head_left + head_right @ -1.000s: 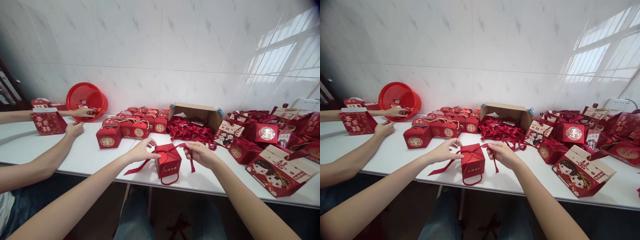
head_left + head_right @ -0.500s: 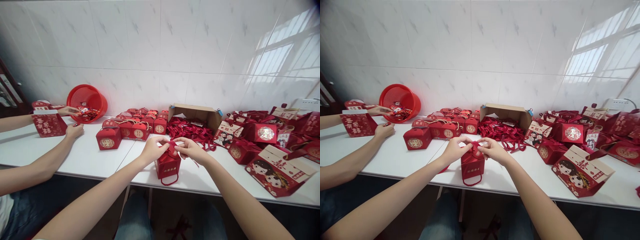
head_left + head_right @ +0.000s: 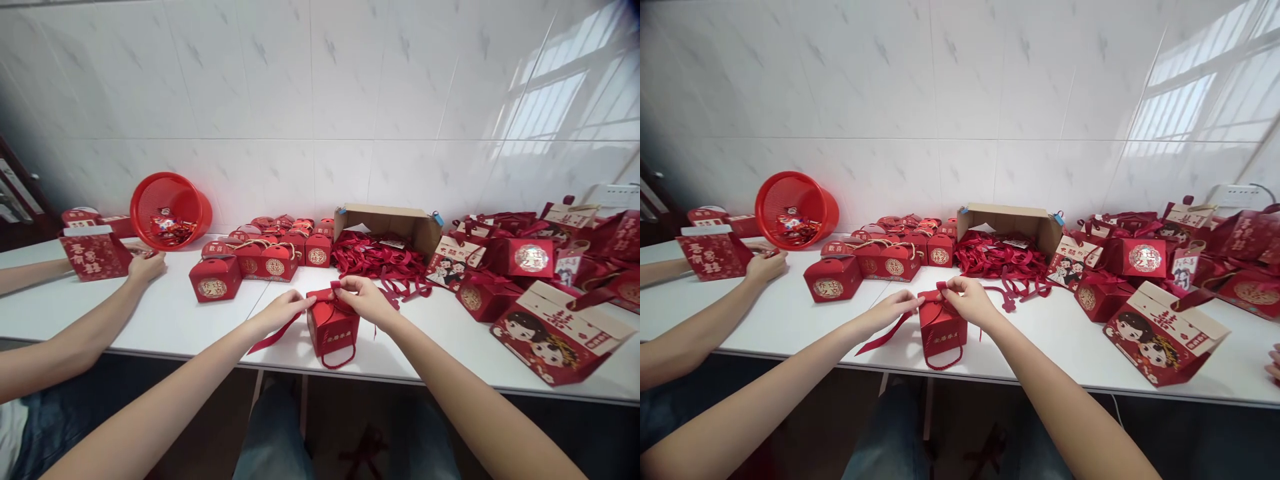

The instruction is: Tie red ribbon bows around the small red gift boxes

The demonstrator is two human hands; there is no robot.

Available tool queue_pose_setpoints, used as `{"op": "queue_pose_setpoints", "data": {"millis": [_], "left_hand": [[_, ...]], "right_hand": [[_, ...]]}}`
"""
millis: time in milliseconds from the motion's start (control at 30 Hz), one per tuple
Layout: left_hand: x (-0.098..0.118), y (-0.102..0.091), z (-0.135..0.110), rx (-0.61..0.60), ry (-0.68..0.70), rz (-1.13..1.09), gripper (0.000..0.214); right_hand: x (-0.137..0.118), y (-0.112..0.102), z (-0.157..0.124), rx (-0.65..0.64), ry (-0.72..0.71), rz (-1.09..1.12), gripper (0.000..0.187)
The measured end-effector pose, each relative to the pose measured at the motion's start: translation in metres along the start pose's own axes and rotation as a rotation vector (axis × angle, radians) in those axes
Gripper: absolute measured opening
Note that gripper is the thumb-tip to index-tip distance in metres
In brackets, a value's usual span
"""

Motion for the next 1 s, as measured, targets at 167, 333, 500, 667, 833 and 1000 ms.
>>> {"op": "queue_pose_setpoints", "data": {"millis": [167, 333, 500, 667, 833, 1000], "left_hand": [[0.017, -0.004, -0.008, -0.13, 0.014, -0.082, 0.041], [0.066, -0.007, -0.009, -0.062, 0.17, -0.225, 0.031], [0.078, 0.005, 0.006, -0.07, 0.182, -0.388, 0.041], [0.056, -0.001, 0.012, 0.049, 0.279, -0.173, 0.049], [0.034, -0.003, -0.004, 0.155, 0.337, 0.031, 0.027], [0.028, 0.006, -0.01, 0.186, 0.434, -0.03, 0.016]], "right_hand": [[-0.003, 0.007, 0.007, 0.087, 0.11, -0.237, 0.008], [-0.016, 0.017, 0.004, 0.015, -0.062, -0.365, 0.012], [-0.018, 0.018, -0.002, -0.052, -0.16, -0.366, 0.029], [-0.015, 0.016, 0.001, -0.009, -0.179, -0.312, 0.04], [-0.008, 0.016, 0.0, 0.063, -0.083, -0.189, 0.02], [-0.005, 0.014, -0.003, 0.157, -0.096, -0.077, 0.026]]}}
Point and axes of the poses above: each hand's wrist, its own z-axis towards the middle knuckle, its own y-axis out of the palm, x = y × z, the point moved 5 cm from there along z, towards the middle knuckle, and after that the axes turned 6 degrees about x, right-handed, at the moved point
